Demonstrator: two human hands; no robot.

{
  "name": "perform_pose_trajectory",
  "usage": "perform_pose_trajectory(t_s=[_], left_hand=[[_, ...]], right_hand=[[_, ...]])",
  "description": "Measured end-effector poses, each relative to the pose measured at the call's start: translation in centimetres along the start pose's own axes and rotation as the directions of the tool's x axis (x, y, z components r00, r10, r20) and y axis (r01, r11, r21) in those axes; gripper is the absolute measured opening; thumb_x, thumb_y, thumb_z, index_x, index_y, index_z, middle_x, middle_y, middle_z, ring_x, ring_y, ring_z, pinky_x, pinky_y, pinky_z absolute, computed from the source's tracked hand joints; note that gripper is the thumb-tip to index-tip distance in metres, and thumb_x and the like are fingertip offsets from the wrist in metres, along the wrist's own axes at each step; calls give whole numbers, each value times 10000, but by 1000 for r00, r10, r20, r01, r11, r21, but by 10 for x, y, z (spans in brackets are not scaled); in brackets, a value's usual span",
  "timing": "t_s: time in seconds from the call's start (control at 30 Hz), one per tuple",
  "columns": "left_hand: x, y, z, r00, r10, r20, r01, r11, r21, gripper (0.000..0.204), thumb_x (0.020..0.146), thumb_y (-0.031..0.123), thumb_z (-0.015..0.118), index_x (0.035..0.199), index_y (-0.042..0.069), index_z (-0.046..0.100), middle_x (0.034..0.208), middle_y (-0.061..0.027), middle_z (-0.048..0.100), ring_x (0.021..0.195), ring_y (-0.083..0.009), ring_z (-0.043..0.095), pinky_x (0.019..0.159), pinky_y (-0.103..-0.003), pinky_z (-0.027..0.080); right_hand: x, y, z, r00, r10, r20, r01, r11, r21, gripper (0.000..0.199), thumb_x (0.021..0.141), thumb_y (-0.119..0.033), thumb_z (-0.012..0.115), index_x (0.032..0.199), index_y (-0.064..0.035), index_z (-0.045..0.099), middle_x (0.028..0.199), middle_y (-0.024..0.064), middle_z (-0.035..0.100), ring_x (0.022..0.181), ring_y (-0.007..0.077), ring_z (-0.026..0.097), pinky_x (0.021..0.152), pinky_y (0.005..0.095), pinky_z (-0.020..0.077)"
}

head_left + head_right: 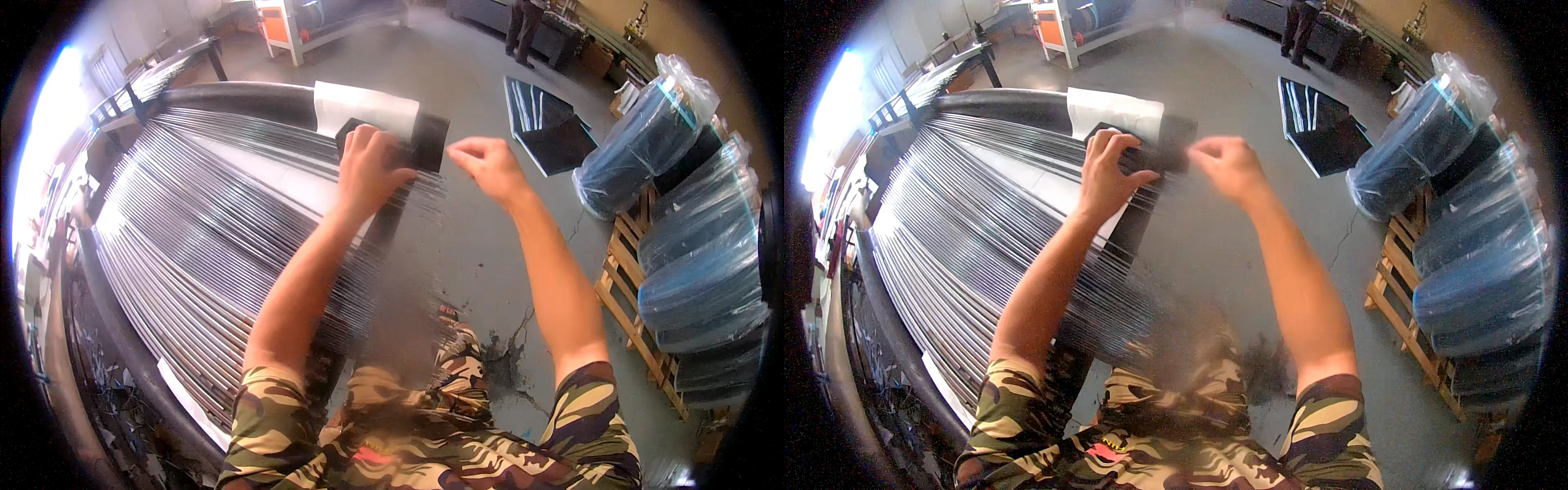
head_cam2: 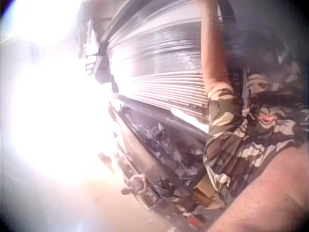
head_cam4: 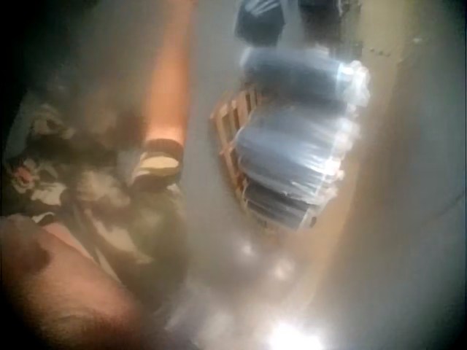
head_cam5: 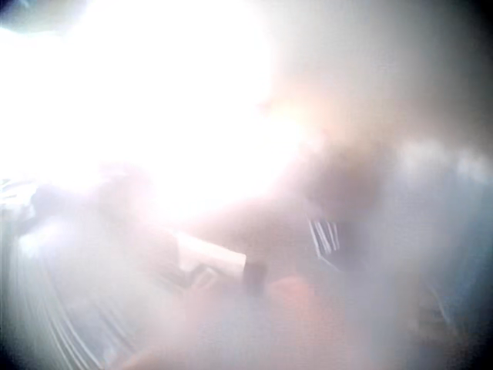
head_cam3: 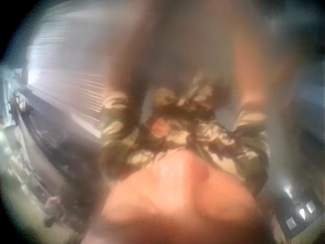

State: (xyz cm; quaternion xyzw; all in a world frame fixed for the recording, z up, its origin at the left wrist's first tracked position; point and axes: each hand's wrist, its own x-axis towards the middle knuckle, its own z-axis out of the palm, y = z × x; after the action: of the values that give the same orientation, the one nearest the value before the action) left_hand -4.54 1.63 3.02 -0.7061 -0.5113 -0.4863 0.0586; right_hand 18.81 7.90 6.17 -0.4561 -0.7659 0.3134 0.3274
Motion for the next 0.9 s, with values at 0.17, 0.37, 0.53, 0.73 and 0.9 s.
perform_pose_trajectory(t_s=[0.17, 0.37, 0.53, 0.73, 0.9], left_hand=[[-4, -2, 25, 982, -48, -185, 60, 996, 59, 726, 600, 116, 911, 1239, 96, 565, 1282, -149, 518, 1213, -393, 448, 988, -478, 439], [-13, -13, 29, 981, -44, -190, 52, 998, 41, 722, 610, 126, 927, 1247, 121, 587, 1345, -138, 487, 1246, -366, 452, 1031, -450, 442], [-13, -14, 33, 978, -39, -204, 44, 999, 23, 677, 621, 126, 922, 1221, 127, 608, 1344, -135, 488, 1240, -364, 454, 1017, -453, 451], [-14, -14, 33, 971, -16, -240, 10, 1000, -28, 619, 613, 97, 892, 1172, 131, 629, 1316, -144, 505, 1232, -379, 463, 992, -479, 438], [-14, -10, 34, 964, 10, -267, -21, 999, -37, 436, 615, 92, 867, 1022, 128, 713, 1264, -131, 552, 1212, -367, 493, 974, -475, 427]], right_hand=[[52, -69, 24, 981, 8, 195, 61, 936, -348, 263, 904, -272, 713, 1091, -94, 764, 1043, 126, 743, 1014, 237, 683, 904, 354, 527], [72, -73, 37, 925, 131, 356, 77, 855, -513, 203, 854, -226, 743, 1024, -125, 787, 1059, 140, 732, 1042, 256, 671, 932, 375, 522], [84, -60, 42, 914, 127, 386, 92, 861, -501, 161, 837, -182, 744, 962, -91, 792, 987, 112, 733, 950, 217, 666, 873, 357, 524], [77, -63, 33, 878, 160, 452, 3, 941, -339, 214, 853, -186, 726, 966, -9, 767, 934, 117, 724, 909, 193, 656, 808, 344, 513], [72, -41, 23, 857, 240, 455, -123, 955, -271, 244, 869, -204, 711, 980, 9, 757, 937, 115, 723, 918, 192, 654, 823, 345, 504]])
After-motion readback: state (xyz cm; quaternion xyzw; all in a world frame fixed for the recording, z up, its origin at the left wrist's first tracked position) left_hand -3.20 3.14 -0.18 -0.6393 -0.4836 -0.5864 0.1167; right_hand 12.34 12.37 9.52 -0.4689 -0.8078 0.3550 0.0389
